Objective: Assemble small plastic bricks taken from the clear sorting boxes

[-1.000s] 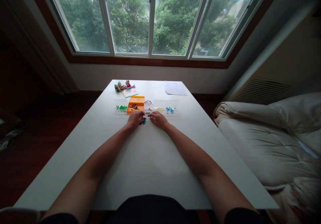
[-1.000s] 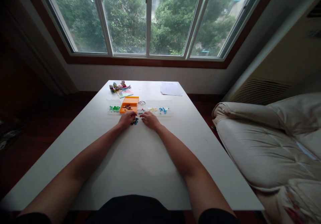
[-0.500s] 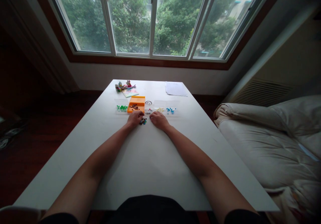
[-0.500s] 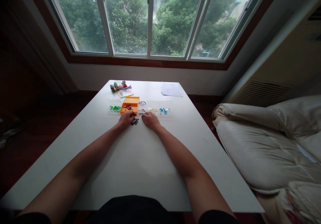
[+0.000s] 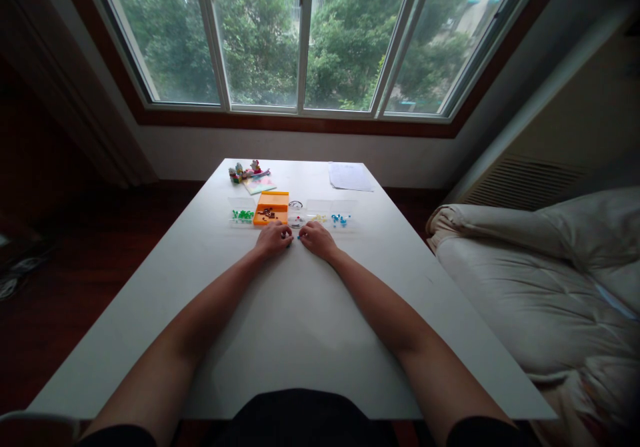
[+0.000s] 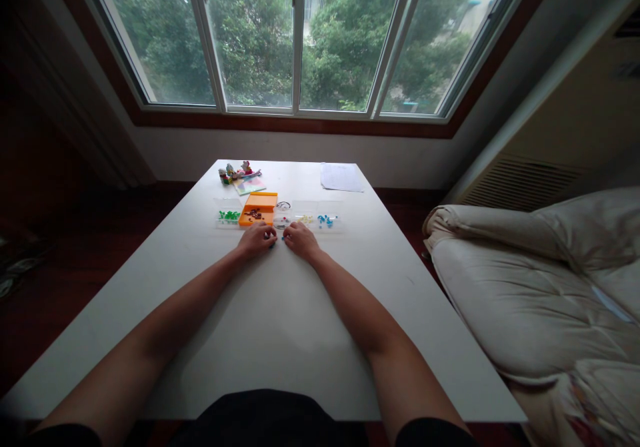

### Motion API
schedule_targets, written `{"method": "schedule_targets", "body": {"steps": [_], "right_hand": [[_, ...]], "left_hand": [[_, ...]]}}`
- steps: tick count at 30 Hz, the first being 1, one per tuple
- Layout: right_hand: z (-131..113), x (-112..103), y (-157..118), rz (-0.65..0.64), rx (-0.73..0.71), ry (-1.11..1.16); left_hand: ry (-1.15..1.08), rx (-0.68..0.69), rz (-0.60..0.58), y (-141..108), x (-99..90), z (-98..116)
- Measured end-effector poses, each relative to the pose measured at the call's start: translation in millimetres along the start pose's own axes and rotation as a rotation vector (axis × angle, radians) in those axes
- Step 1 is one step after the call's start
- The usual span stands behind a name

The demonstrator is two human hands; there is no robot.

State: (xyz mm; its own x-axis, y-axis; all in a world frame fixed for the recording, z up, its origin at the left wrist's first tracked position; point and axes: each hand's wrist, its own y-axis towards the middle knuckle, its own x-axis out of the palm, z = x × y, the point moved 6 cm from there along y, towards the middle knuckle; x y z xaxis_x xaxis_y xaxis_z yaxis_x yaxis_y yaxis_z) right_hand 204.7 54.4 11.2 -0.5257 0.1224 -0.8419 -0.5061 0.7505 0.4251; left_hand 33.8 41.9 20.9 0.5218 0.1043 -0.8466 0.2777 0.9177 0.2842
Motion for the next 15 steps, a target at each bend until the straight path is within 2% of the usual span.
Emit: {"method": "schedule_targets", "body": {"steps": [8, 15], "right_hand": [[4.8, -8.9, -0.6, 0.076, 0.090, 0.068], [1.8, -16.1, -1.0, 0.122, 0.066, 0.114]], "left_hand": [[-0.014, 0.007, -0.005, 2.3, 1.6, -1.7], [0.000, -0.002, -0.009, 0.5, 0.0, 2.5]]}}
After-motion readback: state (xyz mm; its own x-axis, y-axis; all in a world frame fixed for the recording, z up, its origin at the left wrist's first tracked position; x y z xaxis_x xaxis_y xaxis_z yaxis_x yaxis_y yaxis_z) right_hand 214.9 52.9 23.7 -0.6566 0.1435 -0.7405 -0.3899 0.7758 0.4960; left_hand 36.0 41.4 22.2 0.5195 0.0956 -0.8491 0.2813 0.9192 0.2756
